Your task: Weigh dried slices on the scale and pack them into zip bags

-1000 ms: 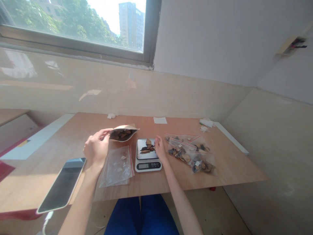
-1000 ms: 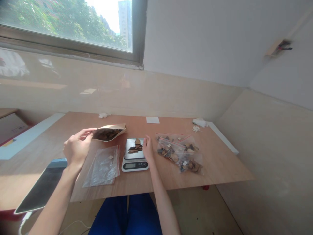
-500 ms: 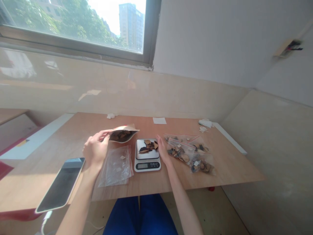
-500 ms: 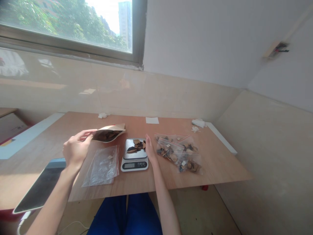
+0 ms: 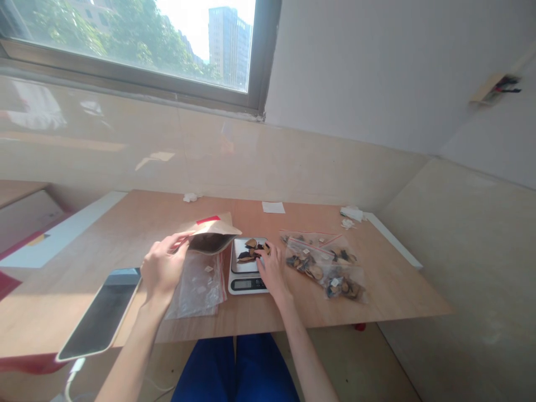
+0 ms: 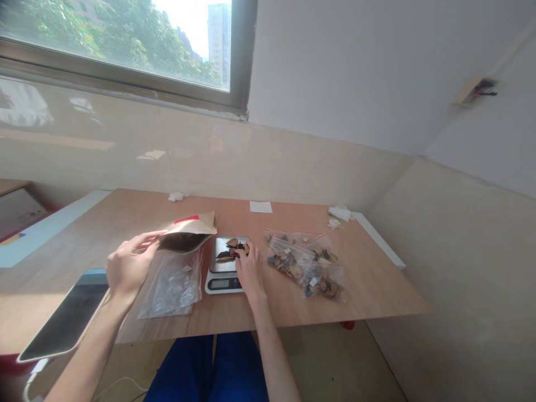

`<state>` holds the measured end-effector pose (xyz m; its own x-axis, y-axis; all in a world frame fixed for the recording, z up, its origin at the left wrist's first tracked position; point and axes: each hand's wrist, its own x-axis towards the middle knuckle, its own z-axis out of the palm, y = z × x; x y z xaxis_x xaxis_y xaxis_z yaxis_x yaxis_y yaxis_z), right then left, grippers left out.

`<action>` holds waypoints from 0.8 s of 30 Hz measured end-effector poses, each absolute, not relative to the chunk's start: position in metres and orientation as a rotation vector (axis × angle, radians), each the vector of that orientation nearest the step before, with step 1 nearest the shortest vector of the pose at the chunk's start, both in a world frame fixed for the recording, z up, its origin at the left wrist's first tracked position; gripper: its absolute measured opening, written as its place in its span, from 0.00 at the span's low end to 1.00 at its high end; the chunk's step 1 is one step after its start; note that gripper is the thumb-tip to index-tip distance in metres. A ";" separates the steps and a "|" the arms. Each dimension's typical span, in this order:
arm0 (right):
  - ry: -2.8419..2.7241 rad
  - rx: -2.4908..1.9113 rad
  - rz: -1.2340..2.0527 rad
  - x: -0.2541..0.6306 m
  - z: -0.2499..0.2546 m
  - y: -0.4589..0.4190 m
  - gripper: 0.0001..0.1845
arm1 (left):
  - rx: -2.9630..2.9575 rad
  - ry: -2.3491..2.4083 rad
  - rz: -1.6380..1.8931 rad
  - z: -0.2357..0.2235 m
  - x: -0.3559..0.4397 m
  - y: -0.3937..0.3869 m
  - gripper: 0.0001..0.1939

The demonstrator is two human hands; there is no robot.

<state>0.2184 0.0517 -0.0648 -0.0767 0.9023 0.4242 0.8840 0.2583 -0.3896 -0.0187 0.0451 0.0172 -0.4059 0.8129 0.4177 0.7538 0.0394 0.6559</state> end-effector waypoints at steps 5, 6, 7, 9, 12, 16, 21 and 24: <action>-1.957 -1.632 0.004 0.220 -0.062 0.064 0.08 | 1.657 2.218 1.314 0.014 -0.017 0.038 0.11; -1.936 -1.621 -0.005 0.221 -0.063 0.064 0.07 | 1.656 2.212 1.315 0.014 -0.017 0.038 0.10; -1.917 -1.604 -0.017 0.221 -0.064 0.063 0.07 | 1.658 2.207 1.317 0.014 -0.017 0.037 0.10; -1.889 -1.557 -0.052 0.222 -0.066 0.059 0.08 | 1.663 2.206 1.325 0.014 -0.017 0.038 0.10; -1.865 -1.478 -0.118 0.223 -0.068 0.048 0.08 | 1.677 2.206 1.348 0.011 -0.018 0.040 0.10; -1.927 -1.453 -0.148 0.223 -0.068 0.034 0.09 | 1.695 2.193 1.370 0.007 -0.020 0.041 0.09; -1.999 -1.501 -0.037 0.210 -0.055 0.039 0.11 | 1.707 2.167 1.373 0.009 -0.018 0.040 0.09; -2.184 -1.507 0.013 0.199 -0.042 0.059 0.14 | 1.708 2.157 1.361 0.011 -0.017 0.040 0.09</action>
<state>0.1986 0.0586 -0.0424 -0.2758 0.8828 0.3803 0.8781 0.3924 -0.2739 -0.0170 0.0399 0.0111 -0.3790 0.8131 0.4418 0.7490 -0.0109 0.6625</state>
